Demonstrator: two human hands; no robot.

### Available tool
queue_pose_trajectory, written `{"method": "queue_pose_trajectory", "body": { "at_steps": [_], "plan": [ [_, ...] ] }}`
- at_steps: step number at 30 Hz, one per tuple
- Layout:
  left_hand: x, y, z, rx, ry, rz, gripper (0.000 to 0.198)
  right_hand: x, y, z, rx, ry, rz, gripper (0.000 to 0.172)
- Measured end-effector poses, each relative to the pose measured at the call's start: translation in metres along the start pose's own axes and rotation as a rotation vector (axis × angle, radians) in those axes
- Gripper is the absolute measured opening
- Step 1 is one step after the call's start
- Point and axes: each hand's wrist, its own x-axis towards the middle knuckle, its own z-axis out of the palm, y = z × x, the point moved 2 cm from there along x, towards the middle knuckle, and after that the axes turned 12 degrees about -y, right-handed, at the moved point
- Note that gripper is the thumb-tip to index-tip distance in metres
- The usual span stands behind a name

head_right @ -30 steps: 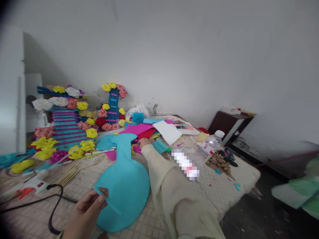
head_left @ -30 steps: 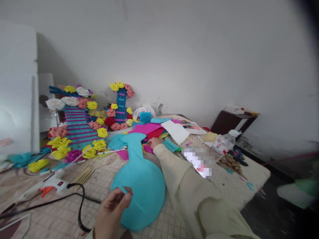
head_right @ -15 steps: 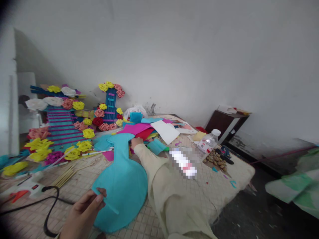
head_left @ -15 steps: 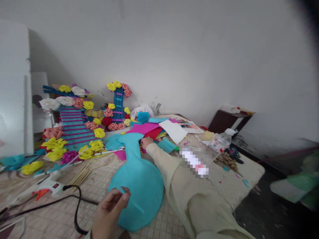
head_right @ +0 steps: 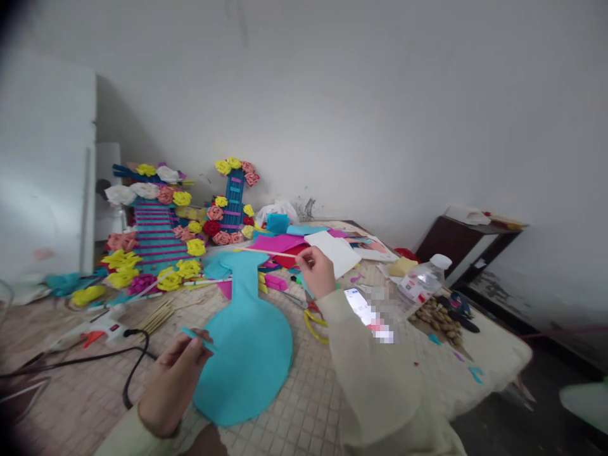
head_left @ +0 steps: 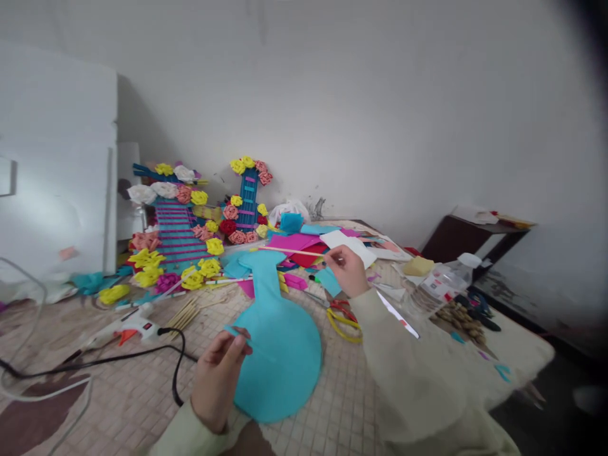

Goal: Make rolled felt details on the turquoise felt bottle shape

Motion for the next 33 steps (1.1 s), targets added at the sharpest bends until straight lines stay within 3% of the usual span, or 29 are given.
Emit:
{"method": "queue_pose_trajectory", "body": {
  "at_steps": [2, 4, 6, 11, 14, 16, 21, 25, 33],
  "plan": [
    [0.000, 0.002, 0.001, -0.023, 0.013, 0.020, 0.026, -0.019, -0.016, 0.017, 0.310, -0.018, -0.047, 0.015],
    [0.001, 0.003, 0.001, -0.026, 0.012, 0.041, 0.025, -0.036, -0.030, 0.041, 0.656, -0.129, -0.049, 0.017],
    [0.001, 0.004, 0.000, -0.028, -0.002, 0.061, 0.022, -0.051, -0.041, 0.064, 0.822, -0.256, -0.025, 0.020],
    [0.002, 0.005, -0.004, -0.016, -0.048, 0.089, 0.016, -0.075, -0.043, 0.102, 0.892, -0.593, 0.017, 0.025],
    [0.001, 0.003, -0.008, 0.027, -0.081, 0.075, 0.014, -0.082, -0.038, 0.107, 0.899, -0.816, -0.025, 0.025],
    [-0.001, 0.000, -0.009, 0.072, -0.129, 0.065, 0.014, -0.086, -0.037, 0.107, 0.915, -0.894, -0.056, 0.025],
    [-0.008, -0.003, -0.004, 0.145, -0.229, 0.002, 0.013, -0.095, -0.044, 0.108, 0.966, -0.944, -0.113, 0.027],
    [-0.009, -0.003, -0.002, 0.134, -0.259, -0.037, 0.012, -0.098, -0.046, 0.109, 1.070, -0.970, -0.069, 0.024],
    [-0.008, -0.001, 0.003, 0.005, -0.137, -0.090, 0.016, -0.090, -0.035, 0.108, 1.381, -0.937, 0.124, 0.034]
  ]
}}
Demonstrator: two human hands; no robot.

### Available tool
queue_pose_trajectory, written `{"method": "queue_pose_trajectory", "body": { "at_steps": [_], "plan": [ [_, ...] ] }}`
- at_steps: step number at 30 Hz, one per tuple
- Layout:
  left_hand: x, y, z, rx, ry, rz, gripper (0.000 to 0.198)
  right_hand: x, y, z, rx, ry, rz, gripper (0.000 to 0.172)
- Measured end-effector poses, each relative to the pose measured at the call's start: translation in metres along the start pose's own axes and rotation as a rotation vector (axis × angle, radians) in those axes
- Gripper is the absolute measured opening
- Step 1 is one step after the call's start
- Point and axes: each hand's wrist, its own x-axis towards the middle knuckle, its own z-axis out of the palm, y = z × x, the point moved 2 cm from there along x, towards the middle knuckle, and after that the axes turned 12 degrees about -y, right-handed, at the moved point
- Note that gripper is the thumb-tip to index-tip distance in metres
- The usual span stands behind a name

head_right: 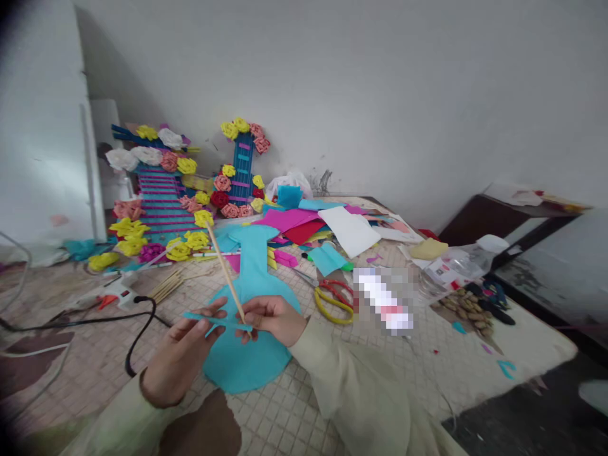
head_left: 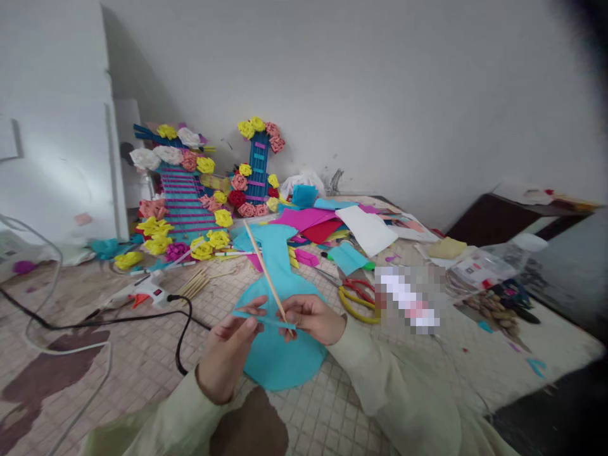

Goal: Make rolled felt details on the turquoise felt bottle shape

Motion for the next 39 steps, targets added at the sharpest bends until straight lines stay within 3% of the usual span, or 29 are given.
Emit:
{"method": "queue_pose_trajectory", "body": {
  "at_steps": [10, 14, 16, 23, 28, 30, 33, 39],
  "plan": [
    [0.001, 0.000, -0.001, -0.235, 0.079, -0.070, 0.026, -0.003, -0.002, -0.006, 0.122, 0.038, -0.039, 0.030],
    [0.000, 0.002, 0.000, -0.289, 0.072, -0.100, 0.027, -0.004, -0.008, -0.002, 0.138, 0.064, -0.092, 0.042],
    [-0.001, 0.003, 0.000, -0.311, 0.044, -0.107, 0.027, -0.004, -0.010, -0.003, 0.084, 0.101, -0.155, 0.038],
    [-0.003, 0.005, 0.000, -0.313, 0.013, -0.100, 0.026, -0.010, -0.016, -0.017, -0.425, 0.361, -0.254, 0.022],
    [-0.002, 0.004, 0.002, -0.283, 0.025, -0.087, 0.026, -0.021, -0.038, -0.012, -1.023, 0.493, -0.344, 0.014],
    [-0.002, 0.003, 0.003, -0.275, 0.015, -0.091, 0.026, -0.024, -0.046, -0.004, -1.180, 0.451, -0.497, 0.016],
    [-0.003, 0.002, 0.002, -0.269, -0.013, -0.110, 0.027, -0.026, -0.050, 0.004, -1.197, 0.273, -0.689, 0.023],
    [-0.005, 0.002, 0.005, -0.280, -0.024, -0.121, 0.028, -0.033, -0.048, 0.011, -1.107, 0.174, -0.641, 0.035]
  ]
}}
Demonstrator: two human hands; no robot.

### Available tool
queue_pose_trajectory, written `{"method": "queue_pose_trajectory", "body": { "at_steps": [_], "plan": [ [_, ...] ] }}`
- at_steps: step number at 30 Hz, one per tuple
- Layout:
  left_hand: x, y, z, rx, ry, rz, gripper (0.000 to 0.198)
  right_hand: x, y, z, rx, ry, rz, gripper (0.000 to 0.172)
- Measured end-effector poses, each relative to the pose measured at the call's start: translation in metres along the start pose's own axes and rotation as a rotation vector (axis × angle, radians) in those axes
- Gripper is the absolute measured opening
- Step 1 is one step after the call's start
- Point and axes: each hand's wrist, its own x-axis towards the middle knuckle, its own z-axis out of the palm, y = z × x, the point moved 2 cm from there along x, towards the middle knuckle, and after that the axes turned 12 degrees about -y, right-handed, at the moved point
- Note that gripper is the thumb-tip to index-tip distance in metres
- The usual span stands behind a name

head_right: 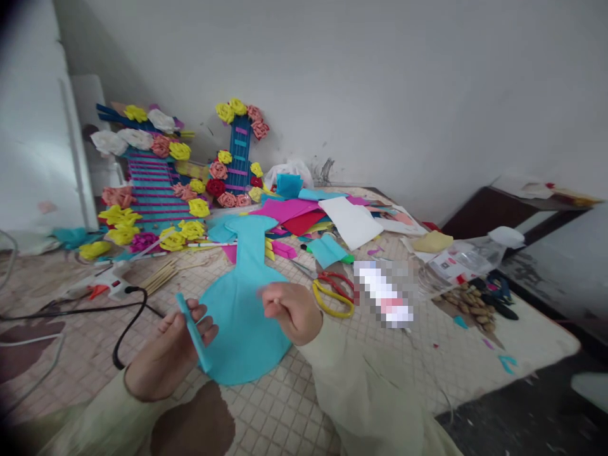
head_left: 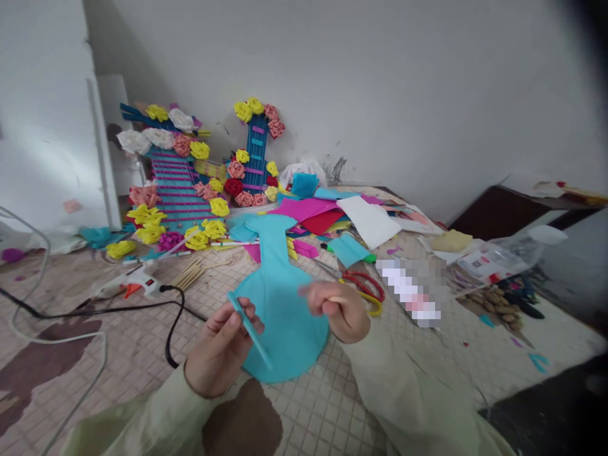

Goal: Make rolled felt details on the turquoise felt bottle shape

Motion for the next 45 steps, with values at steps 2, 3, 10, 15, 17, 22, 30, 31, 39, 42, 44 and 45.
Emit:
{"method": "queue_pose_trajectory", "body": {
  "at_steps": [2, 3, 10, 15, 17, 22, 30, 31, 39, 42, 44, 45],
  "plan": [
    [0.000, 0.000, 0.001, 0.008, -0.019, -0.004, 0.027, 0.000, -0.005, 0.004, 0.039, -0.059, 0.123, 0.038],
    [-0.001, -0.001, 0.002, 0.015, -0.032, -0.008, 0.027, 0.000, -0.008, 0.007, 0.035, -0.099, 0.209, 0.038],
    [-0.002, -0.004, 0.003, 0.050, -0.118, -0.051, 0.026, 0.001, -0.015, 0.025, 0.030, -0.247, 0.356, 0.005],
    [-0.002, -0.005, 0.002, 0.088, -0.141, -0.026, 0.026, 0.001, -0.014, 0.025, -0.077, -0.233, 0.319, 0.005],
    [-0.002, -0.006, 0.002, 0.101, -0.130, -0.033, 0.026, 0.002, -0.014, 0.025, -0.109, -0.204, 0.294, 0.006],
    [-0.002, -0.007, 0.004, 0.112, -0.129, -0.040, 0.021, 0.002, -0.014, 0.022, -0.158, -0.095, 0.272, 0.006],
    [-0.003, -0.007, 0.006, 0.082, -0.144, -0.058, 0.020, 0.002, -0.012, 0.020, -0.176, -0.083, 0.226, 0.007],
    [-0.003, -0.007, 0.006, 0.088, -0.144, -0.067, 0.021, 0.002, -0.011, 0.019, -0.184, -0.078, 0.224, 0.007],
    [-0.003, -0.011, 0.005, 0.091, -0.215, -0.113, 0.020, 0.000, -0.008, 0.016, -0.192, -0.015, 0.290, 0.007],
    [-0.003, -0.011, 0.004, 0.065, -0.197, -0.119, 0.020, 0.000, -0.010, 0.016, -0.169, -0.002, 0.291, 0.005],
    [-0.003, -0.011, 0.003, 0.051, -0.179, -0.111, 0.020, 0.000, -0.011, 0.017, -0.166, -0.019, 0.271, 0.004],
    [-0.003, -0.010, 0.002, 0.047, -0.170, -0.107, 0.020, 0.000, -0.012, 0.017, -0.168, -0.030, 0.260, 0.004]
  ]
}}
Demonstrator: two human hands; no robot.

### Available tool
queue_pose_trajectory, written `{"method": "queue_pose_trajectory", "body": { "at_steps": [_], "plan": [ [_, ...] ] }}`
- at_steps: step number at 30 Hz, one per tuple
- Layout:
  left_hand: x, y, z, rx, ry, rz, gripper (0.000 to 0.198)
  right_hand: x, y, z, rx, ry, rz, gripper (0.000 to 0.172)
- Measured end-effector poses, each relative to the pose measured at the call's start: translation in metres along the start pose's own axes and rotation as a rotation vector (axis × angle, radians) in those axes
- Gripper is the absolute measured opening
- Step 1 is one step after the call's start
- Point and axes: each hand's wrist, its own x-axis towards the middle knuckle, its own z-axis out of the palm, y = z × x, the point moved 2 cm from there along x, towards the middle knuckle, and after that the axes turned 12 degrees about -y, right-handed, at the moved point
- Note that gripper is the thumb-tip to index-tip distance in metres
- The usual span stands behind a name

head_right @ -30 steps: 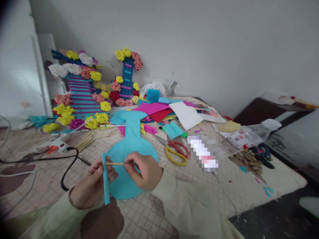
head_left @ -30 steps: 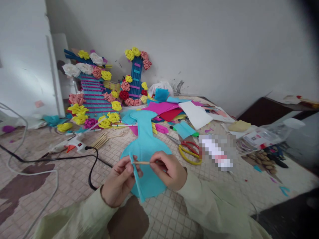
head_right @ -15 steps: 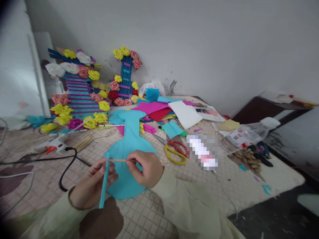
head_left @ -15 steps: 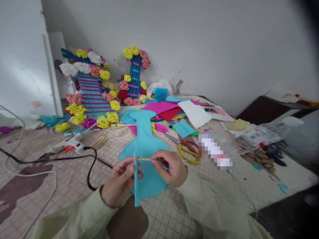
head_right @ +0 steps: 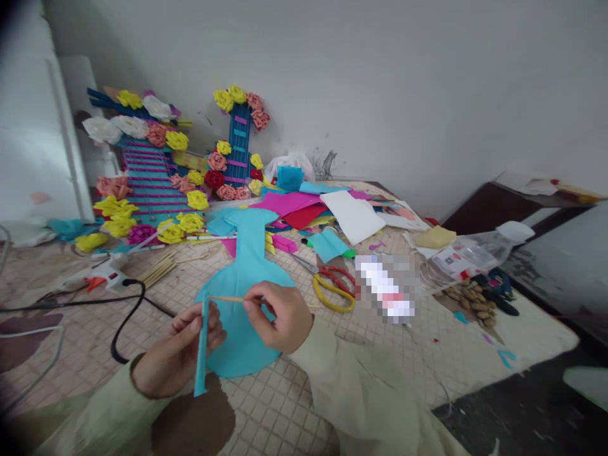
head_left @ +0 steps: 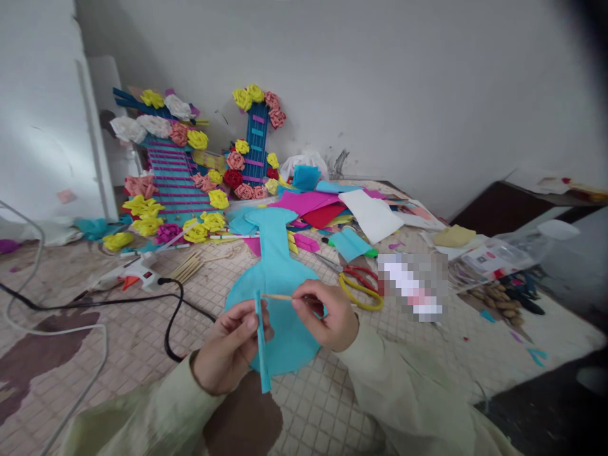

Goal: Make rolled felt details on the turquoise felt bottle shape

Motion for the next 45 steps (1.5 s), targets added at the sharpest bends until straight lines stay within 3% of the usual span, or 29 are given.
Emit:
{"method": "queue_pose_trajectory", "body": {
  "at_steps": [17, 27, 35, 45],
  "plan": [
    [0.002, 0.000, -0.007, -0.172, 0.073, 0.007, 0.022, -0.003, -0.002, 0.010, 0.015, -0.137, -0.121, 0.007],
    [0.001, -0.001, -0.006, -0.231, 0.034, 0.023, 0.022, -0.003, -0.004, 0.011, 0.110, -0.128, 0.018, 0.007],
    [0.003, 0.000, -0.006, -0.285, -0.016, 0.016, 0.021, -0.004, -0.007, 0.015, 0.135, -0.158, -0.015, 0.007],
    [0.005, 0.002, -0.008, -0.343, 0.062, 0.009, 0.025, -0.009, -0.008, 0.018, 0.199, -0.147, 0.058, 0.007]
  ]
}}
